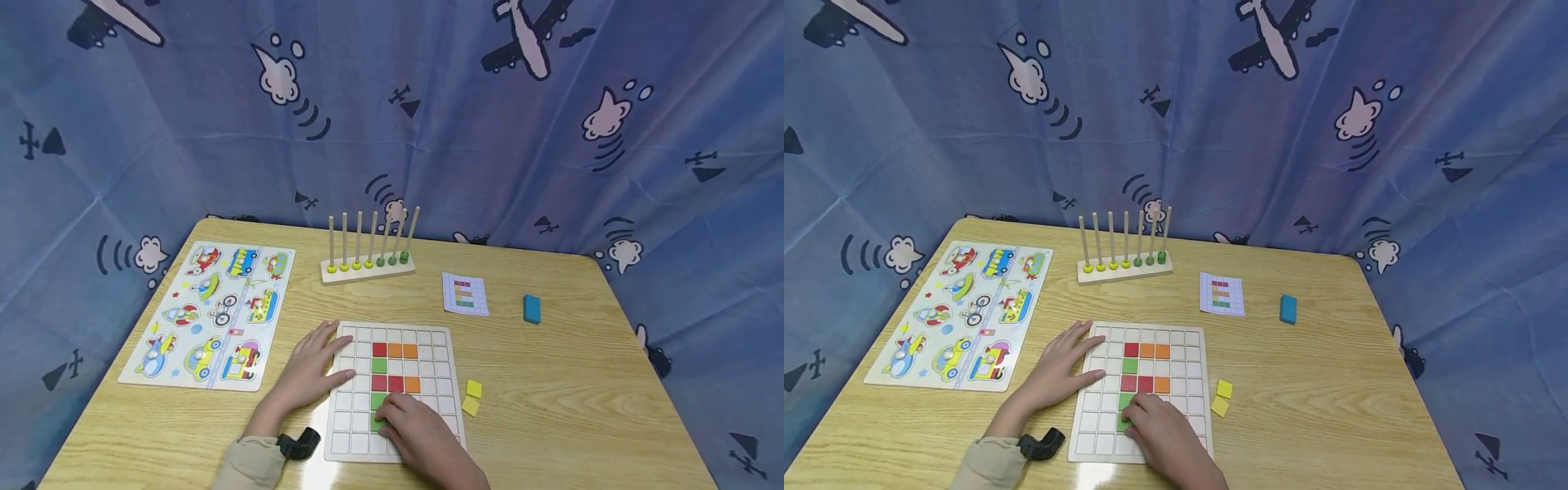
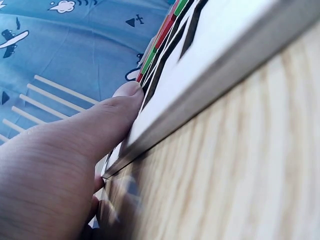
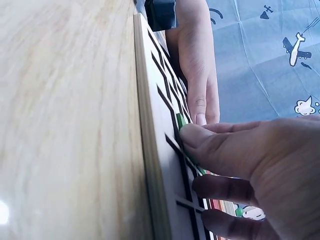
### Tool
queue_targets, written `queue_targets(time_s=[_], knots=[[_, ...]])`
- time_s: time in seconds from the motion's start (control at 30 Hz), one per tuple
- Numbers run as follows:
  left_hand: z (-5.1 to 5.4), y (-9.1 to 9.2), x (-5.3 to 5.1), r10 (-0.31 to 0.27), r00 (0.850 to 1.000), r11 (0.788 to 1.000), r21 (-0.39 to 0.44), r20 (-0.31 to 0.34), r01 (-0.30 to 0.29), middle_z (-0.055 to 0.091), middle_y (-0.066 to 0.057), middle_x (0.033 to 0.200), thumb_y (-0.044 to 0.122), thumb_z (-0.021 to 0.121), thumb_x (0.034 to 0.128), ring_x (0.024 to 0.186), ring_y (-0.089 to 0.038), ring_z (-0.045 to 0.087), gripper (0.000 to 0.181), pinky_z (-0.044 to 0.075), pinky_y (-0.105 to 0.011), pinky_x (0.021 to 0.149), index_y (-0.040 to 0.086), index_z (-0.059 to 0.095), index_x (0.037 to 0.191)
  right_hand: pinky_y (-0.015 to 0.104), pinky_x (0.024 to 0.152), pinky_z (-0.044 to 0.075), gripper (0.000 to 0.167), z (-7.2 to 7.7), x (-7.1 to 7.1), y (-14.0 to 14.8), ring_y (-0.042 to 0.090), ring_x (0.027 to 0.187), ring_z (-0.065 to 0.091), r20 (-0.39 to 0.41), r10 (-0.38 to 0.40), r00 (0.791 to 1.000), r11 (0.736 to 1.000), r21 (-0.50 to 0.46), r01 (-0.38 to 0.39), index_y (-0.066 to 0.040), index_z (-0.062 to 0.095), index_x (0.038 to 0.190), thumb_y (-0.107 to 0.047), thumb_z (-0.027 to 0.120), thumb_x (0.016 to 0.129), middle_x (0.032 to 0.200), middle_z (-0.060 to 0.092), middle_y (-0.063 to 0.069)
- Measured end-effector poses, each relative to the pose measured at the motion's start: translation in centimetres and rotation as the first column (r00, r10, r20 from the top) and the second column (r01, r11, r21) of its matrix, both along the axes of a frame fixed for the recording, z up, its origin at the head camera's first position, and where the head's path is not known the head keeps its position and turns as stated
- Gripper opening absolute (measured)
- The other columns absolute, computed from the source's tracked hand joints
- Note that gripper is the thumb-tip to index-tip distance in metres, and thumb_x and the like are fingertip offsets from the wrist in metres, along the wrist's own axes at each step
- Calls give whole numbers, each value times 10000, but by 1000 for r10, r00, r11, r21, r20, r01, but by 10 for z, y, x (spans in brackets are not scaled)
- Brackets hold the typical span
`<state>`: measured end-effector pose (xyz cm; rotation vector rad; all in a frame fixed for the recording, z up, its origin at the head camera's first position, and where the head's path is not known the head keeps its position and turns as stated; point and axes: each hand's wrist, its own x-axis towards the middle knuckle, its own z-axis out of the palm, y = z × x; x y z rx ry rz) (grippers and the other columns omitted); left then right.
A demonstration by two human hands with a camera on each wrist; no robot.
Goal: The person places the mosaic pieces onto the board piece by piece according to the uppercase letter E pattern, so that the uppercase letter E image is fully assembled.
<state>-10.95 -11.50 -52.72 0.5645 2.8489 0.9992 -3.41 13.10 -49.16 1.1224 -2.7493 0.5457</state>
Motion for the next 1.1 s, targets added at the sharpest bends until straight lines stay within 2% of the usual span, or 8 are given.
queue_targets(time_s=[0.13, 0.23, 0.37, 0.47, 0.63, 0.73, 0.83, 1.1], knots=[[-1, 0, 1, 1, 1000, 1000, -4, 3, -1, 231, -25, 1587, 558, 592, 878, 1476, -251, 123, 644, 118, -525, 1173, 264, 451, 1433, 238, 776, 514, 94, 4, -1, 7, 41, 856, 559, 67, -49, 997, 999, -10, 50, -199, 645, 973, -228, 678, 890, 996, 569, -112], [-1, 0, 1, 2, 1000, 1000, -1, 4, -2, 227, -20, 1588, 559, 593, 877, 1477, -248, 120, 646, 117, -523, 1173, 264, 450, 1434, 269, 804, 530, 92, 11, -5, 22, 44, 871, 559, 146, -165, 975, 986, 13, 165, -199, 650, 1001, -242, 642, 919, 1019, 574, -112], [-3, 0, 0, 1, 1000, 1000, -1, 1, -1, 227, -17, 1588, 563, 592, 876, 1478, -243, 116, 647, 123, -524, 1172, 270, 448, 1434, 256, 756, 524, 96, 19, -11, 53, 16, 824, 537, 138, -335, 932, 942, 39, 333, -185, 660, 983, -188, 685, 890, 973, 588, -119], [-3, 0, 0, 0, 1000, 1000, -4, -2, 0, 227, -16, 1589, 570, 588, 875, 1478, -242, 116, 648, 125, -525, 1171, 277, 445, 1435, 240, 683, 491, 140, 21, -13, 76, 2, 759, 497, 124, -424, 897, 905, 39, 423, -166, 661, 958, -136, 735, 844, 930, 590, -107], [-3, 0, 0, -2, 1000, 1000, -2, -3, 2, 227, -17, 1588, 570, 588, 875, 1477, -246, 120, 649, 128, -528, 1170, 274, 447, 1434, 236, 639, 447, 191, 22, -11, 101, 18, 726, 457, 226, -510, 830, 860, 101, 501, -163, 665, 969, -150, 766, 807, 906, 578, -92], [-3, -1, 0, -1, 1000, 1000, -1, -1, 1, 225, -18, 1589, 570, 587, 875, 1478, -245, 116, 648, 125, -527, 1170, 274, 447, 1434, 223, 632, 442, 212, 22, -10, 106, 29, 720, 461, 275, -531, 802, 847, 131, 516, -161, 666, 973, -144, 777, 793, 895, 569, -95], [-3, -1, 0, 2, 1000, 1000, -3, 1, -2, 223, -16, 1590, 573, 585, 875, 1479, -240, 110, 648, 123, -525, 1172, 278, 445, 1435, 222, 633, 447, 210, 20, -9, 106, 34, 727, 469, 290, -547, 786, 836, 145, 529, -156, 666, 976, -120, 770, 798, 891, 566, -92], [-2, 0, -1, 2, 1000, 1000, -3, 1, -2, 228, -17, 1588, 567, 590, 875, 1478, -244, 117, 645, 132, -532, 1168, 273, 449, 1432, 267, 692, 482, 226, 14, -9, 105, 48, 777, 478, 233, -555, 798, 832, 171, 528, -141, 665, 1022, -109, 754, 817, 984, 589, -49]])
